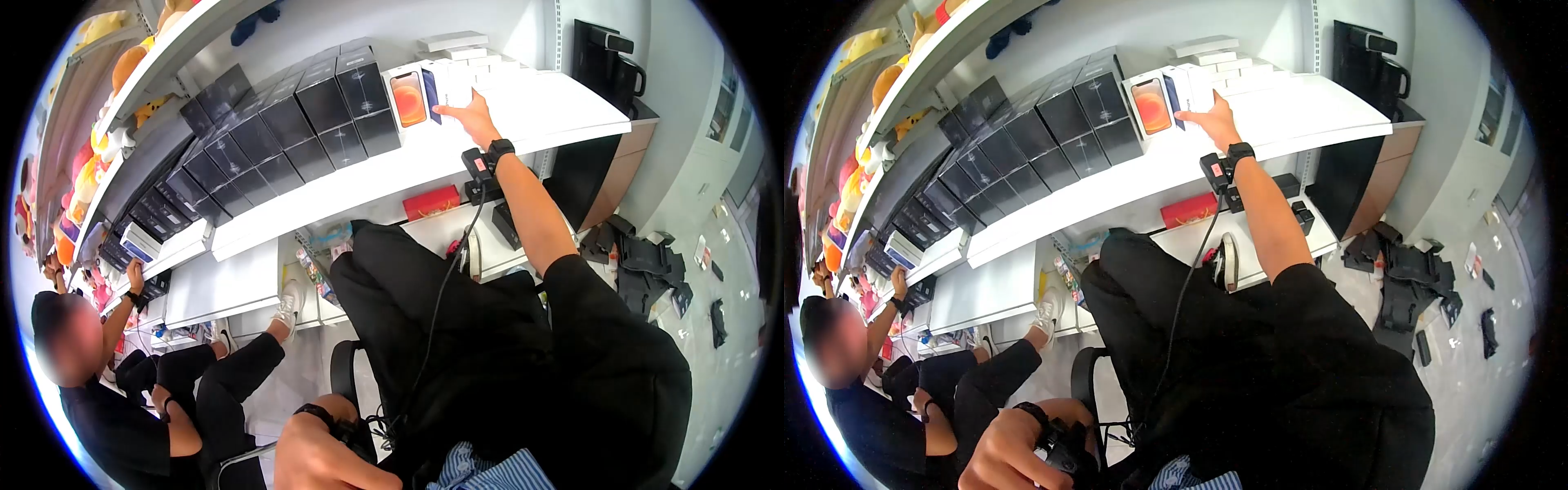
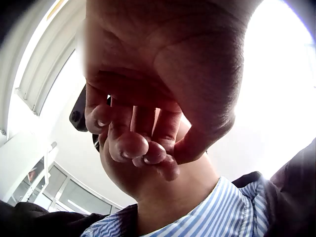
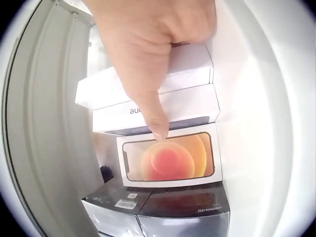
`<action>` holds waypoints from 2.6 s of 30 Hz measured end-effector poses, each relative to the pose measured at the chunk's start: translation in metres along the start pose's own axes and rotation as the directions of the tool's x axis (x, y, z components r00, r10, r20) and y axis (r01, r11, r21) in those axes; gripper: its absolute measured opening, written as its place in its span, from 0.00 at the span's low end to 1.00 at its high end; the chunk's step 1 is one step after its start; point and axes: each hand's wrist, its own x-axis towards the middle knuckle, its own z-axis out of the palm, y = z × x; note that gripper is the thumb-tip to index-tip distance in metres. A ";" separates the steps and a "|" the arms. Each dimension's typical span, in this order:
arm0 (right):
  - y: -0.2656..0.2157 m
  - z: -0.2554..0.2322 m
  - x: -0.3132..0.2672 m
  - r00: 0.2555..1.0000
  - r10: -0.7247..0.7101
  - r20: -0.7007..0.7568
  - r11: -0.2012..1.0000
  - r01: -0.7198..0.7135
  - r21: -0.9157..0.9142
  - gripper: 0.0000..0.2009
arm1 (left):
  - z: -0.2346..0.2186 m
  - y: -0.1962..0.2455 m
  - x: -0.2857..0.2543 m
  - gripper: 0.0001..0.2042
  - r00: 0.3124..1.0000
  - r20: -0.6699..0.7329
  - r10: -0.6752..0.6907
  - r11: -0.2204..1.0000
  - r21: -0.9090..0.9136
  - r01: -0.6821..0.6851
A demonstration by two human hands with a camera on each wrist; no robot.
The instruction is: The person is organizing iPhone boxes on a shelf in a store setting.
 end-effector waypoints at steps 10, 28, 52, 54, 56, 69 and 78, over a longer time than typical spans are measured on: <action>0.007 0.001 0.008 0.997 -0.081 0.016 0.995 0.081 0.052 0.36 | -0.001 0.001 0.000 0.10 1.000 0.020 -0.001 1.000 -0.019 0.001; 0.000 0.001 0.001 0.998 -0.065 0.023 0.996 0.063 0.061 0.33 | 0.001 0.001 0.000 0.08 0.999 -0.012 -0.030 0.999 0.037 0.030; 0.006 0.001 0.002 0.998 -0.057 0.026 0.998 0.057 0.007 0.35 | 0.035 -0.042 0.007 0.05 0.798 -0.541 0.266 0.793 0.593 0.138; 0.004 0.003 0.003 0.998 -0.066 0.015 0.998 0.065 0.026 0.35 | 0.015 -0.017 0.003 0.05 0.896 -0.442 0.051 0.845 0.496 0.197; 0.005 0.002 0.005 0.997 -0.069 0.031 0.997 0.068 0.022 0.34 | 0.030 -0.043 0.006 0.05 0.795 -0.539 0.277 0.803 0.585 0.117; 0.007 0.003 0.005 0.997 -0.081 0.014 0.997 0.081 -0.005 0.34 | 0.010 -0.008 -0.003 0.06 0.929 -0.359 -0.089 0.872 0.424 0.247; 0.010 0.003 0.007 0.999 -0.050 0.005 0.998 0.051 -0.033 0.35 | 0.007 -0.005 -0.007 0.07 0.936 -0.335 -0.112 0.890 0.385 0.244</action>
